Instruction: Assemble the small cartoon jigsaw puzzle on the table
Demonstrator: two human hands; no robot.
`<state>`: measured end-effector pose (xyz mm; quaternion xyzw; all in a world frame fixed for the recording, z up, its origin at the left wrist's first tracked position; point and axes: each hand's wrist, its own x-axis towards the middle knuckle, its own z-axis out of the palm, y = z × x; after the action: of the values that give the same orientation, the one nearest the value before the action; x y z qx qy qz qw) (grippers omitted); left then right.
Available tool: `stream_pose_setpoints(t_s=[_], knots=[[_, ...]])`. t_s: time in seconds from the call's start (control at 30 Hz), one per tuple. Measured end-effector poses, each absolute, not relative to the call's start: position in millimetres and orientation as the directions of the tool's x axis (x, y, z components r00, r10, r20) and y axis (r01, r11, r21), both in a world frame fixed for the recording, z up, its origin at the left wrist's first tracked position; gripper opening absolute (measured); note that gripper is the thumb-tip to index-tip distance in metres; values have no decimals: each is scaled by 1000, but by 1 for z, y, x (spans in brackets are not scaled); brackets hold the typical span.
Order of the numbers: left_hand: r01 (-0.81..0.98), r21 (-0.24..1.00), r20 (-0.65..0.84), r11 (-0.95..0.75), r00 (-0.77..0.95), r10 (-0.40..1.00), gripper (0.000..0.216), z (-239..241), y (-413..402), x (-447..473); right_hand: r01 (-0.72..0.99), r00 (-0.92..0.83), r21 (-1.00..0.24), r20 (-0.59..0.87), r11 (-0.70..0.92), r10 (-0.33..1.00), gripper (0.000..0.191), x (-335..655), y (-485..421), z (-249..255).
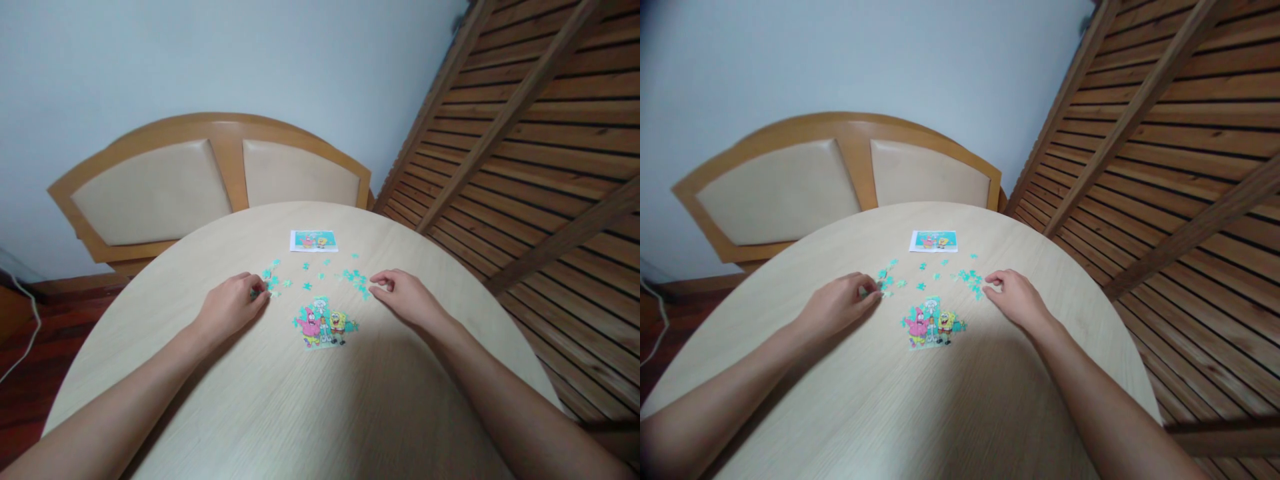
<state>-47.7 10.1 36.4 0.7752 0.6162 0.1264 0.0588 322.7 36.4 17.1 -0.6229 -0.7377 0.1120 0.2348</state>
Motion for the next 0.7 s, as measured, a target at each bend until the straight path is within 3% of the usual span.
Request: stream_pose_setpoints(t_s=[0.27,0.47,0.6,0.7], knots=[[937,239,149,-255,224,963,21,33,14,-52,871,-104,-450,220,196,970,24,328,42,12],[968,169,86,-184,172,981,21,44,8,-52,868,-238,-365,287,336,928,35,321,43,2],[950,227,75,-213,201,977,21,46,8,-52,881,-233,-343,284,326,930,34,319,43,-3],[915,284,155,-286,251,956,21,39,12,-52,868,-250,-355,290,347,924,31,320,44,-6]])
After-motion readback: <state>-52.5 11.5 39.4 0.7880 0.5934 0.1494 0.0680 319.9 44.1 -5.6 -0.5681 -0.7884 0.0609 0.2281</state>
